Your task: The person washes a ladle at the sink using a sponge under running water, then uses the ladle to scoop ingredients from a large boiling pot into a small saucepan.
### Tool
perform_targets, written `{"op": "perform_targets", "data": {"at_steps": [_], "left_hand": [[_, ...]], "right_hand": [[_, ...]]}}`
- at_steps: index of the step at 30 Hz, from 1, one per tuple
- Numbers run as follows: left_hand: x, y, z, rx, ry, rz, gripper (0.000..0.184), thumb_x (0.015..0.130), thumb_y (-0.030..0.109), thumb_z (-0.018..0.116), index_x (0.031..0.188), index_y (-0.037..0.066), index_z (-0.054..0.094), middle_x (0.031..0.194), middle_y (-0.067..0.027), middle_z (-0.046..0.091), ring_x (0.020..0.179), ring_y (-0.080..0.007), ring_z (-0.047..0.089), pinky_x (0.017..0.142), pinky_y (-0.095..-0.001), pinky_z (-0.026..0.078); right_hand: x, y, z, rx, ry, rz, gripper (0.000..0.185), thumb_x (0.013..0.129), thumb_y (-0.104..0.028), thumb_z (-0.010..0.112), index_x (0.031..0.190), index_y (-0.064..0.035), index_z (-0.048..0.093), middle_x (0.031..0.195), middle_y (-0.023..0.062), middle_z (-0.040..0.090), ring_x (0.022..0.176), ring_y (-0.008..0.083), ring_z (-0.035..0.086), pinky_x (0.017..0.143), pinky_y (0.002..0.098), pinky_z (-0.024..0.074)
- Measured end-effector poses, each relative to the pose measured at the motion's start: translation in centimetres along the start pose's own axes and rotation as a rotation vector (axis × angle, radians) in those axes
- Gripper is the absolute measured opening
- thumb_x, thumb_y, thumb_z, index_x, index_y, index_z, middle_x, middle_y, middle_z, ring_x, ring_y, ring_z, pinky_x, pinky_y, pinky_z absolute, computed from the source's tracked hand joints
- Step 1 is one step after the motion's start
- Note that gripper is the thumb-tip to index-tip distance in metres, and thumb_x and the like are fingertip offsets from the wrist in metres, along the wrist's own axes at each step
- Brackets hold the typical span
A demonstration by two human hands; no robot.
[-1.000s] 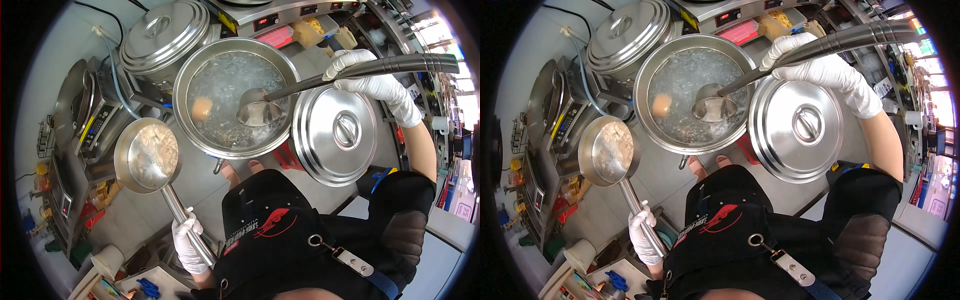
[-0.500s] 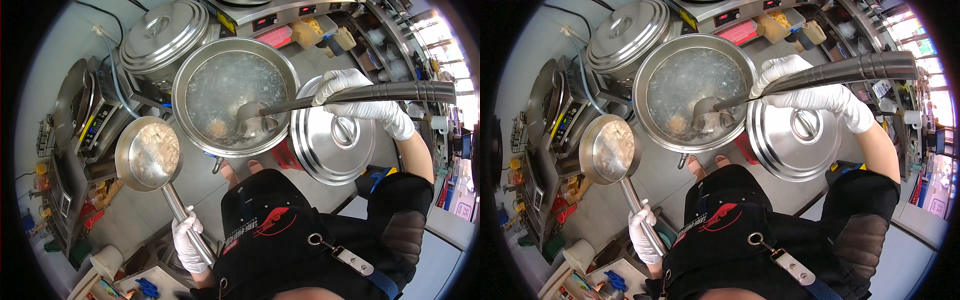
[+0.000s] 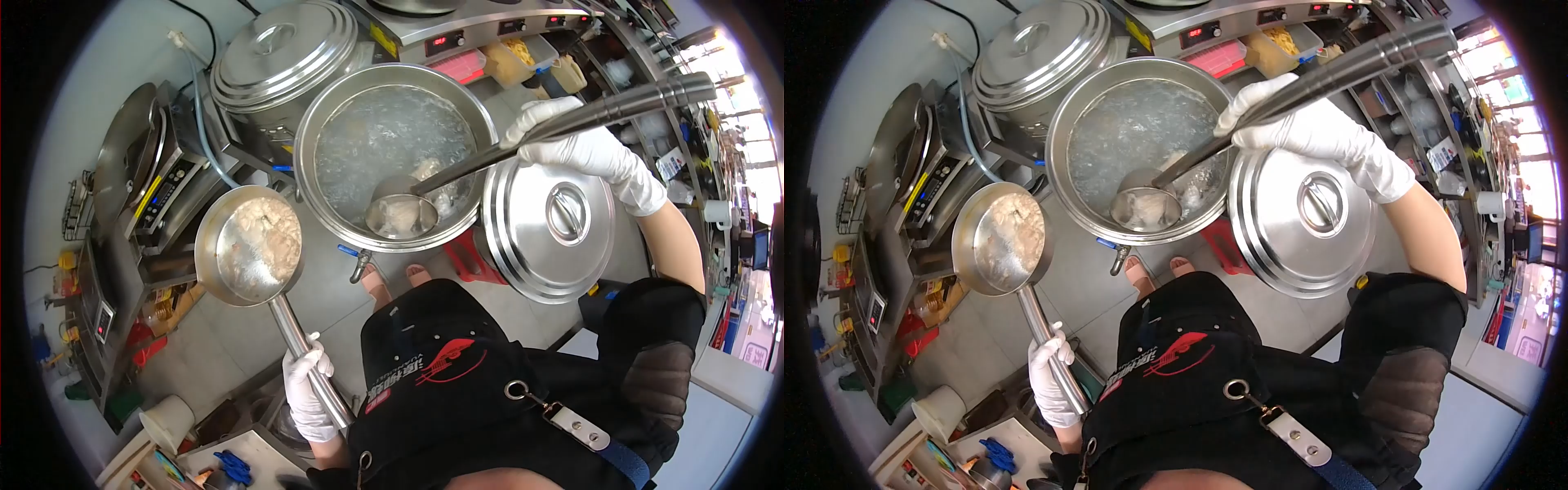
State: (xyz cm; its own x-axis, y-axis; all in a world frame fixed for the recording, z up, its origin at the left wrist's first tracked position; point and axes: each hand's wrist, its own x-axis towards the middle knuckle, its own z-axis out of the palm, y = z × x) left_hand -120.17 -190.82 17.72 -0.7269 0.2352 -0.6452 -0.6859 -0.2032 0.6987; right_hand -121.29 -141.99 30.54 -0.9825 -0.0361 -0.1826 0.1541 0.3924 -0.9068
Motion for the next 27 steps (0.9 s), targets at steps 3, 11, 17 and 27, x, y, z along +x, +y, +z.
{"op": "perform_targets", "data": {"at_steps": [3, 11, 17, 27], "left_hand": [[-0.2, 0.1, 0.0, -0.022, 0.014, -0.01, 0.034, 0.082, 0.005, 0.062, 0.113, -0.006, 0.054, 0.08, -0.0052, 0.054, 0.058, -0.0133, 0.052, 0.053, -0.0281, 0.043], [-0.2, 0.0, -0.5, 0.002, -0.03, 0.024, 0.035, 0.081, 0.005, 0.064, 0.113, -0.008, 0.054, 0.075, -0.0063, 0.055, 0.058, -0.0142, 0.053, 0.054, -0.0279, 0.046], [-0.3, -0.2, -1.7, -0.031, -0.128, 0.027, 0.035, 0.083, 0.006, 0.069, 0.113, -0.007, 0.055, 0.071, -0.0053, 0.058, 0.058, -0.0146, 0.058, 0.052, -0.027, 0.049], [-2.1, 1.1, -0.1, -0.084, -0.199, 0.06, 0.033, 0.084, 0.008, 0.065, 0.111, -0.009, 0.057, 0.07, -0.0048, 0.056, 0.059, -0.0128, 0.054, 0.056, -0.0252, 0.046]], "right_hand": [[0.0, -2.2, 0.9, 0.189, 0.206, 0.107, 0.018, 0.083, -0.004, 0.069, 0.101, -0.0006, 0.069, 0.084, 0.0045, 0.067, 0.073, 0.0093, 0.062, 0.069, 0.0235, 0.0518], [-0.7, -14.8, 2.1, -0.086, 0.368, -0.227, 0.023, 0.085, -0.01, 0.071, 0.106, -0.0001, 0.068, 0.095, 0.0088, 0.071, 0.076, 0.0129, 0.067, 0.071, 0.0264, 0.0546], [-2.4, -19.2, 8.7, -0.58, 0.13, -0.871, 0.019, 0.079, -0.001, 0.072, 0.098, 0.0003, 0.067, 0.087, 0.0094, 0.068, 0.078, 0.0174, 0.066, 0.072, 0.0286, 0.0551], [-7.0, -16.0, 16.3, -0.669, -0.328, -0.109, 0.045, 0.095, -0.045, 0.056, 0.093, -0.0003, 0.061, 0.071, 0.021, 0.059, 0.073, 0.0386, 0.062, 0.067, 0.0426, 0.0487]]}}
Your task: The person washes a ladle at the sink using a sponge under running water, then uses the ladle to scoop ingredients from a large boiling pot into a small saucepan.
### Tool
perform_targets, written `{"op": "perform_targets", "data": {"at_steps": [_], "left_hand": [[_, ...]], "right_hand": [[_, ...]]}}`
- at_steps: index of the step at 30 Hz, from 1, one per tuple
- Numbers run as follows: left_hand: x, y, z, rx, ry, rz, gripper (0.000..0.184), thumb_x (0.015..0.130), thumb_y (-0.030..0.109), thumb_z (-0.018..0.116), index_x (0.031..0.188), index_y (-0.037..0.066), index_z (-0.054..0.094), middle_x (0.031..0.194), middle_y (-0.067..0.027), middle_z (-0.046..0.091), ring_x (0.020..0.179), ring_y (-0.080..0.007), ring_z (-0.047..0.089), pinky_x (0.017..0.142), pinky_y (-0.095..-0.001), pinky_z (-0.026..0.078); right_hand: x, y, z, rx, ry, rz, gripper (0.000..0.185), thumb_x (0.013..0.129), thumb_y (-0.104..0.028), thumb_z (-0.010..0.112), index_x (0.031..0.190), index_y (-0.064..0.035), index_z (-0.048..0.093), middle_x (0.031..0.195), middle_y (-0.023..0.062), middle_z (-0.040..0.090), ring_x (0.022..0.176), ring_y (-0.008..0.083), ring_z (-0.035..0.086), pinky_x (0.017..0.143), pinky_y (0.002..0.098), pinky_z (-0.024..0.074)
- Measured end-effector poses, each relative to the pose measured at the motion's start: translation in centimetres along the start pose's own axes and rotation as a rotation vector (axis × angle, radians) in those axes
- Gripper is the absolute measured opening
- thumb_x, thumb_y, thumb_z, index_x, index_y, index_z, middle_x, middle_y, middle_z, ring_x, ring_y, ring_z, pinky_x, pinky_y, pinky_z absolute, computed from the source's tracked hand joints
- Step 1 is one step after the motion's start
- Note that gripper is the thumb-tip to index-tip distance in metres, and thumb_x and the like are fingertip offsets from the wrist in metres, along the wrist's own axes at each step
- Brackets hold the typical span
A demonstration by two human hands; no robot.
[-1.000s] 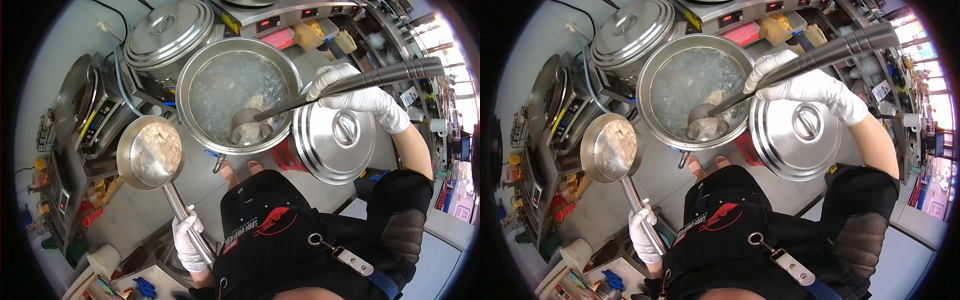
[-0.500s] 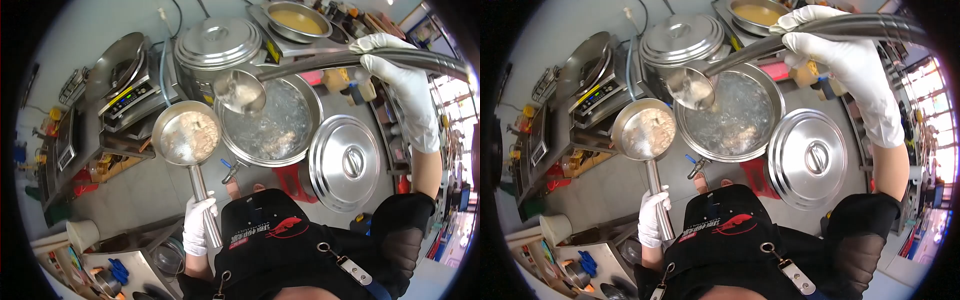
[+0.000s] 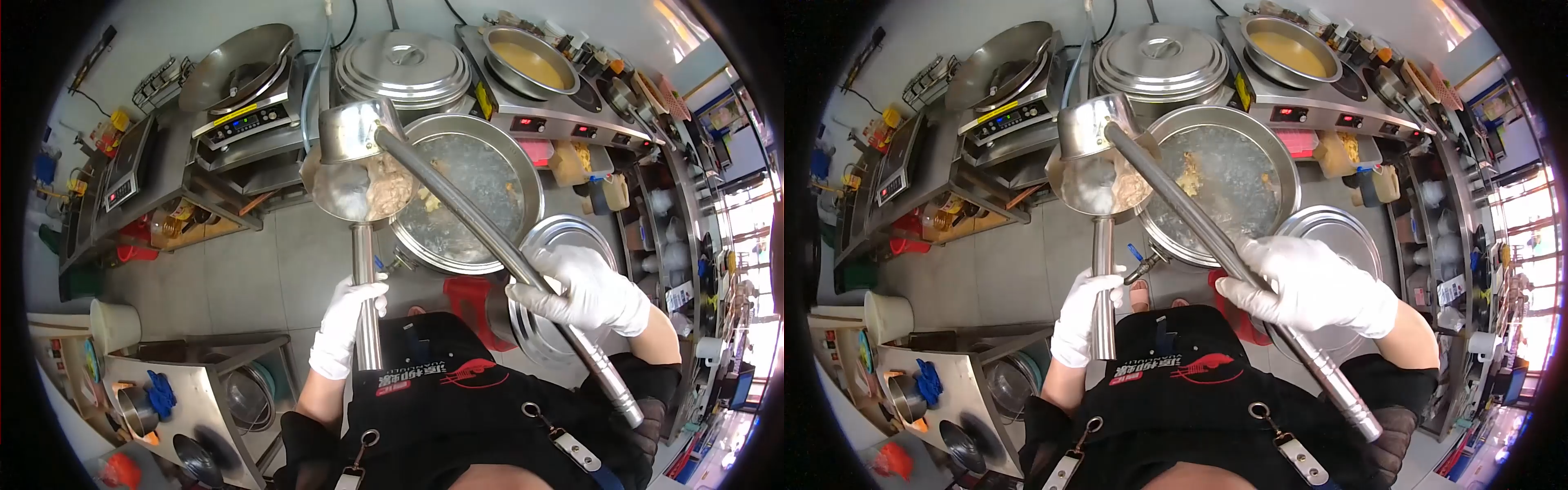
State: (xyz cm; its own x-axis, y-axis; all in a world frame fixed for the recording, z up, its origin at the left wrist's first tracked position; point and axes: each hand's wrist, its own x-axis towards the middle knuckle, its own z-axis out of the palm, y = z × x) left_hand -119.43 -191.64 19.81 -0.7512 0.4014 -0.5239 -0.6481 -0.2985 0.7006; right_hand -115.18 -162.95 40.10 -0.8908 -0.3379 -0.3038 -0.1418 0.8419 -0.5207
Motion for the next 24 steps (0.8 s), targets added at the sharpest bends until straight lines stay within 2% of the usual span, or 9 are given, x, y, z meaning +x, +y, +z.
{"op": "perform_targets", "data": {"at_steps": [1, 2, 4, 6, 8, 13, 16, 18, 24], "left_hand": [[0.1, 0.0, 0.2, 0.003, 0.006, -0.001, 0.033, 0.084, 0.008, 0.065, 0.111, -0.009, 0.057, 0.07, -0.0046, 0.056, 0.059, -0.0128, 0.054, 0.056, -0.0251, 0.046], [0.2, 0.0, 0.4, 0.008, 0.01, -0.007, 0.033, 0.084, 0.008, 0.065, 0.112, -0.009, 0.057, 0.07, -0.0045, 0.055, 0.059, -0.0128, 0.054, 0.055, -0.0249, 0.045], [-0.3, 0.5, 1.6, -0.011, 0.025, -0.005, 0.033, 0.085, 0.007, 0.065, 0.112, -0.009, 0.056, 0.07, -0.0036, 0.054, 0.058, -0.0123, 0.053, 0.056, -0.0245, 0.044], [0.2, -0.1, 1.2, 0.028, 0.033, -0.006, 0.034, 0.084, 0.007, 0.065, 0.113, -0.009, 0.056, 0.069, -0.0034, 0.053, 0.058, -0.0118, 0.051, 0.056, -0.0249, 0.043], [1.0, -0.6, 0.6, 0.006, 0.035, -0.012, 0.035, 0.083, 0.005, 0.065, 0.114, -0.009, 0.054, 0.072, -0.0057, 0.056, 0.058, -0.0133, 0.054, 0.054, -0.0261, 0.046], [1.1, -0.8, 0.7, -0.005, 0.052, -0.018, 0.037, 0.083, 0.004, 0.063, 0.116, -0.008, 0.052, 0.081, -0.0063, 0.054, 0.059, -0.0131, 0.053, 0.054, -0.028, 0.044], [1.4, -1.0, 0.6, 0.001, 0.081, -0.023, 0.036, 0.084, 0.004, 0.062, 0.117, -0.007, 0.051, 0.081, -0.0059, 0.054, 0.059, -0.0126, 0.052, 0.054, -0.0276, 0.043], [1.6, -0.8, 0.7, 0.017, 0.112, -0.026, 0.036, 0.084, 0.004, 0.061, 0.116, -0.007, 0.051, 0.082, -0.006, 0.054, 0.059, -0.0126, 0.052, 0.054, -0.0275, 0.043], [2.1, -0.9, 0.4, 0.038, 0.135, -0.026, 0.038, 0.081, 0.005, 0.061, 0.116, -0.008, 0.051, 0.082, -0.0066, 0.054, 0.059, -0.0128, 0.052, 0.054, -0.0269, 0.044]], "right_hand": [[-0.4, -0.2, -0.8, 0.139, -0.017, 0.098, 0.032, 0.092, -0.033, 0.064, 0.095, -0.0008, 0.064, 0.073, 0.0166, 0.062, 0.072, 0.0333, 0.063, 0.065, 0.0398, 0.0498], [-1.1, -1.6, -1.4, 0.574, 0.051, 0.497, 0.017, 0.088, -0.016, 0.07, 0.098, -0.0025, 0.067, 0.077, 0.0112, 0.066, 0.073, 0.0243, 0.066, 0.065, 0.0339, 0.0517], [-1.2, 5.4, -0.1, -0.173, 0.733, -0.621, 0.015, 0.086, -0.003, 0.069, 0.101, -0.0018, 0.068, 0.083, 0.0106, 0.068, 0.077, 0.0188, 0.067, 0.068, 0.03, 0.0535], [-2.9, 7.1, -0.8, 0.477, 0.797, -0.344, 0.018, 0.086, -0.001, 0.065, 0.105, 0.0012, 0.066, 0.086, 0.0143, 0.069, 0.081, 0.0198, 0.067, 0.072, 0.0308, 0.0548], [-4.7, 8.0, -1.7, 0.821, 0.959, -0.112, 0.023, 0.086, 0.0, 0.062, 0.109, 0.0043, 0.063, 0.089, 0.0158, 0.069, 0.083, 0.0205, 0.067, 0.077, 0.0319, 0.0548], [-8.7, 12.6, -3.3, 0.633, 0.961, 0.014, 0.024, 0.081, 0.002, 0.066, 0.105, 0.0051, 0.064, 0.107, 0.0171, 0.064, 0.085, 0.0232, 0.065, 0.083, 0.0329, 0.0528], [-8.5, 15.4, -4.4, 0.242, 0.687, -0.256, 0.018, 0.077, 0.006, 0.066, 0.095, 0.0017, 0.066, 0.092, 0.0145, 0.066, 0.087, 0.0233, 0.062, 0.079, 0.0324, 0.0521], [-8.2, 15.8, -3.9, 0.185, 0.604, -0.1, 0.019, 0.073, -0.001, 0.074, 0.091, -0.0009, 0.07, 0.087, 0.0109, 0.067, 0.084, 0.0224, 0.065, 0.075, 0.0321, 0.0527], [-6.8, 19.0, -1.4, 0.128, 0.449, -0.022, 0.018, 0.072, -0.002, 0.074, 0.09, -0.0054, 0.073, 0.084, 0.0101, 0.066, 0.077, 0.0228, 0.066, 0.07, 0.0328, 0.0533]]}}
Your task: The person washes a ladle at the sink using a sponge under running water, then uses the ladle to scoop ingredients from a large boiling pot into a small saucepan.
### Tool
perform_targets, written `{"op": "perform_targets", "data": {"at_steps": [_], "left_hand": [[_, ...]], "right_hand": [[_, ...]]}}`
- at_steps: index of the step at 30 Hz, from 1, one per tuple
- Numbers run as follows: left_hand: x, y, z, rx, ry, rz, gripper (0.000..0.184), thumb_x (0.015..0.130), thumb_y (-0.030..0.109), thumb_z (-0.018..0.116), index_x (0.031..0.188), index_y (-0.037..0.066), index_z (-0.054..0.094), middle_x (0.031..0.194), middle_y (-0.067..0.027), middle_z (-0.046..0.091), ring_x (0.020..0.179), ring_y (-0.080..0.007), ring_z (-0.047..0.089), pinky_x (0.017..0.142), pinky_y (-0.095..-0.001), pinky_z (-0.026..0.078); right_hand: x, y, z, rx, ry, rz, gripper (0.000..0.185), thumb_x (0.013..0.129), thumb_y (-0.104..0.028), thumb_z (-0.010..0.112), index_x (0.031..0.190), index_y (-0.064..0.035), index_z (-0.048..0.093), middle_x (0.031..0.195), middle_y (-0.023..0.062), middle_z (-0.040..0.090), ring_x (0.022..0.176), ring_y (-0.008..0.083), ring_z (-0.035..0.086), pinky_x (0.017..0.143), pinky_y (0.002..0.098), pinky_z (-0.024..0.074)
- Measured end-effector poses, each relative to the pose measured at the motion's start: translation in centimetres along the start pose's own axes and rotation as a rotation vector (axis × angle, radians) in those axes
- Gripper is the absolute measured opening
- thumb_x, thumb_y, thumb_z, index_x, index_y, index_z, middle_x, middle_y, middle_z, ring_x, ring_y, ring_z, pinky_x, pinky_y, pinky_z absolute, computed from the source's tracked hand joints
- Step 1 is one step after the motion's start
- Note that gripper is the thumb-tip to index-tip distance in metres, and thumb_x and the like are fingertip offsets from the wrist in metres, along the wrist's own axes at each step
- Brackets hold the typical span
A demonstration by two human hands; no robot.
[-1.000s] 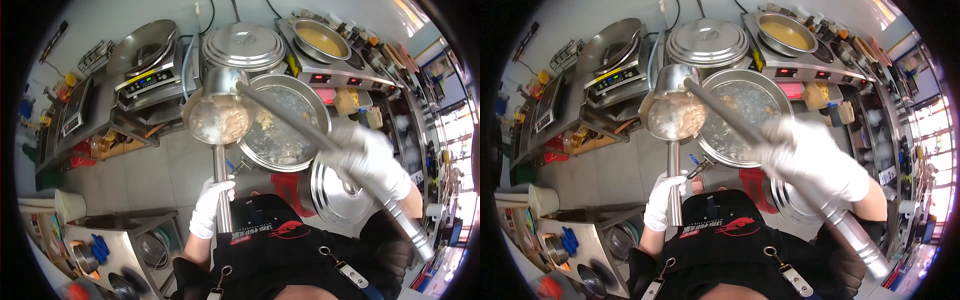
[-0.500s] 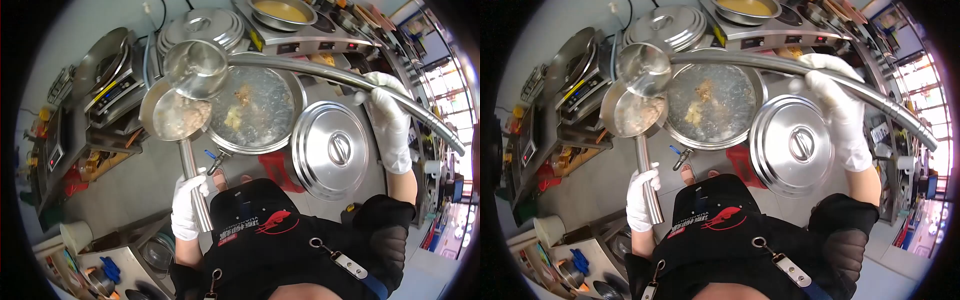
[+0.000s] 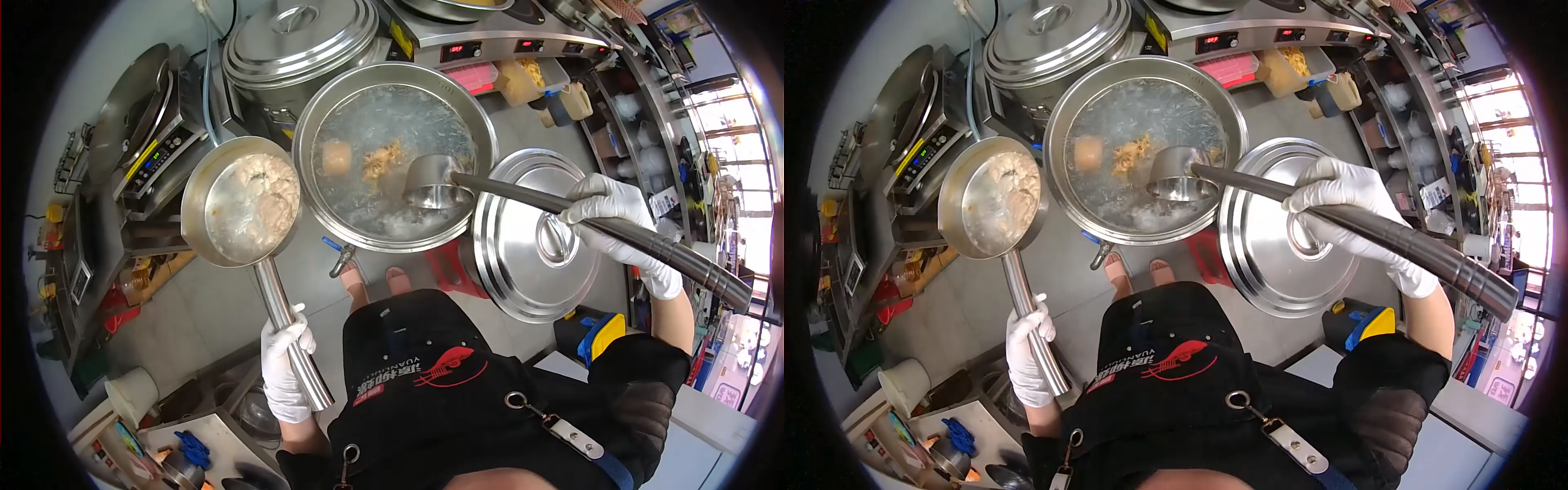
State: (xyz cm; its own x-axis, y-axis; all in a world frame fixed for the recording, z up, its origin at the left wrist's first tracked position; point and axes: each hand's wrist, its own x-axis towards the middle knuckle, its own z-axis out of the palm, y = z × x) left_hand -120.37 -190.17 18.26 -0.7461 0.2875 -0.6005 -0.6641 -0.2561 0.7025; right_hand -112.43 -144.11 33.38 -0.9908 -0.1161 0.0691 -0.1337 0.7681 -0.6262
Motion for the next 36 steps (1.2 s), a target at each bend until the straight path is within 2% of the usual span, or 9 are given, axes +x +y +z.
{"op": "perform_targets", "data": {"at_steps": [5, 8, 11, 20, 24, 26, 31, 32, 36], "left_hand": [[-0.1, 0.1, 0.5, 0.0, 0.026, -0.002, 0.04, 0.08, 0.007, 0.062, 0.115, -0.008, 0.051, 0.082, -0.0067, 0.054, 0.058, -0.0127, 0.052, 0.053, -0.0263, 0.043], [0.0, -0.1, 0.4, -0.006, 0.024, 0.002, 0.041, 0.08, 0.007, 0.062, 0.115, -0.009, 0.05, 0.082, -0.0066, 0.054, 0.058, -0.0124, 0.052, 0.053, -0.026, 0.043], [0.1, -0.2, 0.2, -0.007, 0.016, 0.0, 0.04, 0.08, 0.007, 0.063, 0.115, -0.008, 0.05, 0.083, -0.0066, 0.054, 0.058, -0.0122, 0.052, 0.053, -0.0262, 0.043], [0.3, -0.4, -0.1, -0.009, -0.01, -0.022, 0.038, 0.082, 0.005, 0.062, 0.116, -0.007, 0.051, 0.084, -0.0063, 0.055, 0.059, -0.0121, 0.052, 0.053, -0.0265, 0.043], [0.2, -0.4, 0.1, 0.0, -0.003, -0.025, 0.039, 0.081, 0.006, 0.061, 0.116, -0.008, 0.051, 0.084, -0.0062, 0.055, 0.06, -0.0121, 0.052, 0.053, -0.0263, 0.043], [0.2, -0.2, 0.4, 0.01, -0.007, -0.018, 0.039, 0.081, 0.007, 0.061, 0.116, -0.008, 0.051, 0.084, -0.0063, 0.055, 0.06, -0.0121, 0.052, 0.053, -0.0262, 0.043], [0.2, -0.4, 0.2, 0.002, -0.019, -0.003, 0.04, 0.08, 0.007, 0.061, 0.116, -0.008, 0.05, 0.084, -0.0065, 0.054, 0.06, -0.0121, 0.052, 0.053, -0.0262, 0.043], [0.2, -0.4, 0.2, 0.005, -0.017, -0.001, 0.041, 0.08, 0.007, 0.061, 0.116, -0.009, 0.05, 0.083, -0.0065, 0.054, 0.06, -0.0121, 0.051, 0.053, -0.0262, 0.043], [0.0, -0.5, 0.7, 0.003, 0.013, 0.018, 0.041, 0.08, 0.008, 0.061, 0.116, -0.008, 0.051, 0.082, -0.0067, 0.054, 0.059, -0.0121, 0.051, 0.052, -0.0261, 0.043]], "right_hand": [[0.5, 0.1, 0.4, -0.071, -0.08, 0.019, 0.019, 0.071, -0.005, 0.073, 0.09, -0.0066, 0.075, 0.082, 0.0104, 0.065, 0.074, 0.0258, 0.066, 0.068, 0.0348, 0.0521], [0.1, 0.4, 0.8, -0.091, -0.088, 0.052, 0.019, 0.069, -0.013, 0.081, 0.087, -0.0109, 0.073, 0.087, 0.0094, 0.066, 0.076, 0.0257, 0.067, 0.068, 0.0338, 0.0528], [0.3, 0.3, 1.1, -0.062, -0.079, 0.021, 0.019, 0.07, -0.004, 0.073, 0.089, -0.008, 0.075, 0.081, 0.0095, 0.065, 0.072, 0.0245, 0.066, 0.067, 0.0345, 0.0521], [0.8, 0.4, 1.9, 0.05, -0.095, -0.075, 0.025, 0.066, 0.003, 0.069, 0.087, -0.0086, 0.074, 0.078, 0.0082, 0.064, 0.068, 0.0235, 0.063, 0.061, 0.0333, 0.0495], [2.1, 0.7, 1.0, 0.164, -0.223, 0.001, 0.013, 0.075, -0.011, 0.073, 0.086, -0.0051, 0.069, 0.087, 0.0104, 0.069, 0.075, 0.0253, 0.068, 0.07, 0.0342, 0.054], [3.1, 1.1, 1.0, 0.265, -0.158, 0.03, 0.014, 0.076, -0.012, 0.075, 0.087, -0.0044, 0.07, 0.088, 0.0112, 0.069, 0.078, 0.0233, 0.067, 0.071, 0.034, 0.0539], [3.7, 2.9, 0.5, 0.543, 0.018, 0.398, 0.015, 0.082, -0.001, 0.071, 0.097, -0.0015, 0.07, 0.098, 0.0087, 0.07, 0.085, 0.0131, 0.066, 0.08, 0.0276, 0.0553], [3.8, 3.1, 0.5, 0.65, 0.069, 0.406, 0.016, 0.082, -0.002, 0.072, 0.097, -0.0014, 0.07, 0.096, 0.0077, 0.07, 0.085, 0.0126, 0.066, 0.079, 0.0271, 0.0551], [4.0, 4.0, -0.1, 0.475, 0.103, 0.303, 0.017, 0.081, -0.001, 0.072, 0.098, -0.0018, 0.07, 0.094, 0.0065, 0.069, 0.088, 0.012, 0.065, 0.081, 0.0277, 0.0536]]}}
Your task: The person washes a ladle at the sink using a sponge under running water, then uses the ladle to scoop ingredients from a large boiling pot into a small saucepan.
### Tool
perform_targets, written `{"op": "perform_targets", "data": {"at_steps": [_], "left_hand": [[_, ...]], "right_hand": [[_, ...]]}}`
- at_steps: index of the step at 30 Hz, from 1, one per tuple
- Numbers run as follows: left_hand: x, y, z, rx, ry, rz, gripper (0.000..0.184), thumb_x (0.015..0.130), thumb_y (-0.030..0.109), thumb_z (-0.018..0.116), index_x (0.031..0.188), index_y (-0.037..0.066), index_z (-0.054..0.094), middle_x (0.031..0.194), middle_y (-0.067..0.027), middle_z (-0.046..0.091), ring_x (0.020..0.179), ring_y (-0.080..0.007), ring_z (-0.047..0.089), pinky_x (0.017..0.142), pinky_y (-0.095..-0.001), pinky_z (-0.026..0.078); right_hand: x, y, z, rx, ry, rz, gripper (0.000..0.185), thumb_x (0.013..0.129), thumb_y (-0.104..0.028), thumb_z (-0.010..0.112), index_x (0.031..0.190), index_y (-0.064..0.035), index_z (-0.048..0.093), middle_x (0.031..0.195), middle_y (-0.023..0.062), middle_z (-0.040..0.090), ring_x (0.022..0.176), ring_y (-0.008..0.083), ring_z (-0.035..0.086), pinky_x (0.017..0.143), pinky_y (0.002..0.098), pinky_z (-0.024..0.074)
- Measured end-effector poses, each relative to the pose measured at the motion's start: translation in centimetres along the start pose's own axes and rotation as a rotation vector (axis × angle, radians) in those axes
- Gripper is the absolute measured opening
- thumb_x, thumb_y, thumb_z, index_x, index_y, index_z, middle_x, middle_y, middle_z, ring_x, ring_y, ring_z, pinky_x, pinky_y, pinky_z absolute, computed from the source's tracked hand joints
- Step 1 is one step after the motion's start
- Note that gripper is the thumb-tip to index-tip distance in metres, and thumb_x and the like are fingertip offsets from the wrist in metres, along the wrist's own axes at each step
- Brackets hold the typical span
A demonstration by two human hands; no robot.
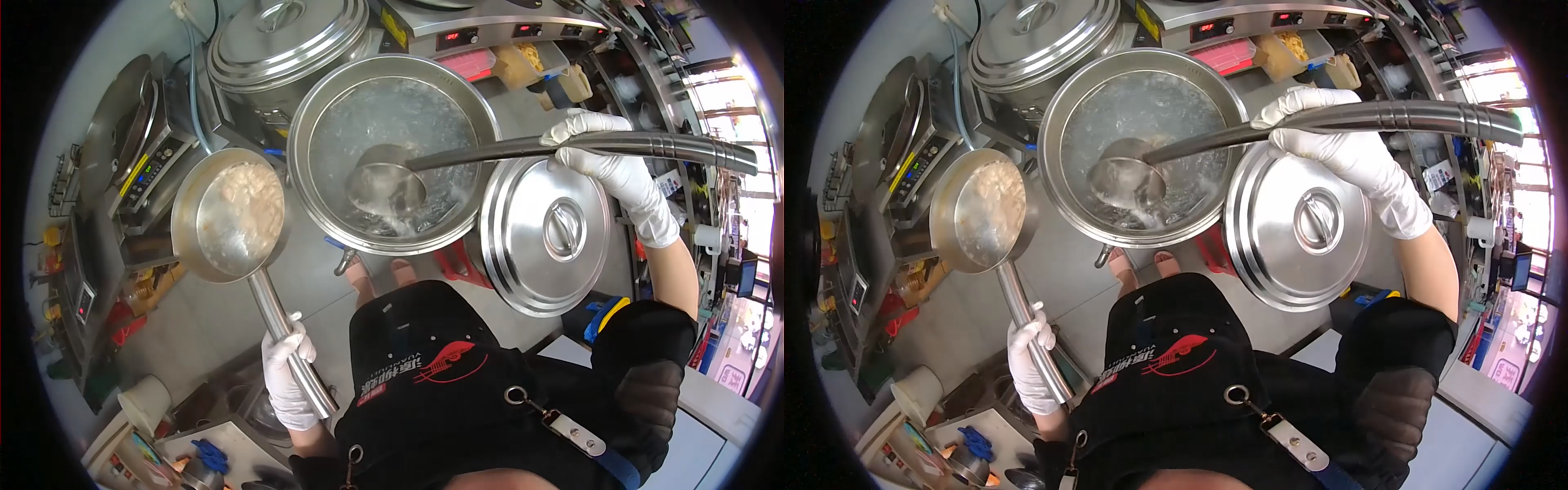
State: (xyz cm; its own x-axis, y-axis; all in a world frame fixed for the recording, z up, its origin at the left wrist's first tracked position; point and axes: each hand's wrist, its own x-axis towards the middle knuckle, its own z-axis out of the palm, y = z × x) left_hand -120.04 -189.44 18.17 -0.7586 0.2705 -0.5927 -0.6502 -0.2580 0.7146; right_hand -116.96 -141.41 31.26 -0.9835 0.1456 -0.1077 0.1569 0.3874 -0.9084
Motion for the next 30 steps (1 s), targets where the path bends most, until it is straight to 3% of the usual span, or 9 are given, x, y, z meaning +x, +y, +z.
{"op": "perform_targets", "data": {"at_steps": [7, 10, 14, 19, 30], "left_hand": [[-0.1, -0.3, 0.2, -0.001, 0.013, 0.032, 0.04, 0.08, 0.008, 0.06, 0.116, -0.007, 0.052, 0.079, -0.0065, 0.052, 0.058, -0.0118, 0.05, 0.051, -0.026, 0.042], [-0.2, -0.2, 0.4, -0.011, 0.024, 0.033, 0.039, 0.08, 0.008, 0.06, 0.115, -0.007, 0.052, 0.079, -0.0063, 0.051, 0.057, -0.0115, 0.05, 0.051, -0.026, 0.042], [-0.3, -0.1, 0.6, -0.013, 0.023, 0.03, 0.039, 0.08, 0.007, 0.06, 0.115, -0.007, 0.052, 0.079, -0.0062, 0.051, 0.057, -0.0113, 0.05, 0.051, -0.0259, 0.042], [-0.5, 0.0, 0.5, -0.018, 0.017, 0.02, 0.039, 0.08, 0.007, 0.06, 0.115, -0.007, 0.052, 0.079, -0.006, 0.051, 0.057, -0.0112, 0.05, 0.051, -0.0256, 0.042], [-1.0, 0.1, 1.2, -0.009, 0.042, 0.009, 0.039, 0.08, 0.007, 0.06, 0.116, -0.007, 0.052, 0.078, -0.0059, 0.051, 0.057, -0.0113, 0.05, 0.052, -0.0257, 0.042]], "right_hand": [[0.8, 0.8, 0.5, -0.073, -0.123, -0.25, 0.015, 0.082, 0.001, 0.07, 0.097, -0.0014, 0.07, 0.093, 0.0068, 0.068, 0.088, 0.0163, 0.063, 0.081, 0.0291, 0.0514], [0.9, 0.7, 1.0, -0.135, -0.174, -0.244, 0.02, 0.076, 0.0, 0.072, 0.096, -0.0011, 0.07, 0.091, 0.01, 0.067, 0.086, 0.0193, 0.064, 0.079, 0.0314, 0.0529], [1.0, 1.6, 1.2, -0.114, -0.223, -0.293, 0.016, 0.082, -0.002, 0.071, 0.098, -0.0014, 0.072, 0.089, 0.0085, 0.067, 0.084, 0.0183, 0.063, 0.076, 0.031, 0.0509], [0.9, 1.6, 1.0, -0.177, -0.256, -0.327, 0.025, 0.082, -0.021, 0.074, 0.097, -0.001, 0.071, 0.087, 0.0112, 0.065, 0.082, 0.0233, 0.062, 0.075, 0.0328, 0.0498], [0.2, 1.9, 0.2, -0.157, -0.31, -0.289, 0.025, 0.08, -0.018, 0.074, 0.098, -0.0012, 0.071, 0.088, 0.0116, 0.066, 0.085, 0.0234, 0.063, 0.078, 0.0332, 0.0499]]}}
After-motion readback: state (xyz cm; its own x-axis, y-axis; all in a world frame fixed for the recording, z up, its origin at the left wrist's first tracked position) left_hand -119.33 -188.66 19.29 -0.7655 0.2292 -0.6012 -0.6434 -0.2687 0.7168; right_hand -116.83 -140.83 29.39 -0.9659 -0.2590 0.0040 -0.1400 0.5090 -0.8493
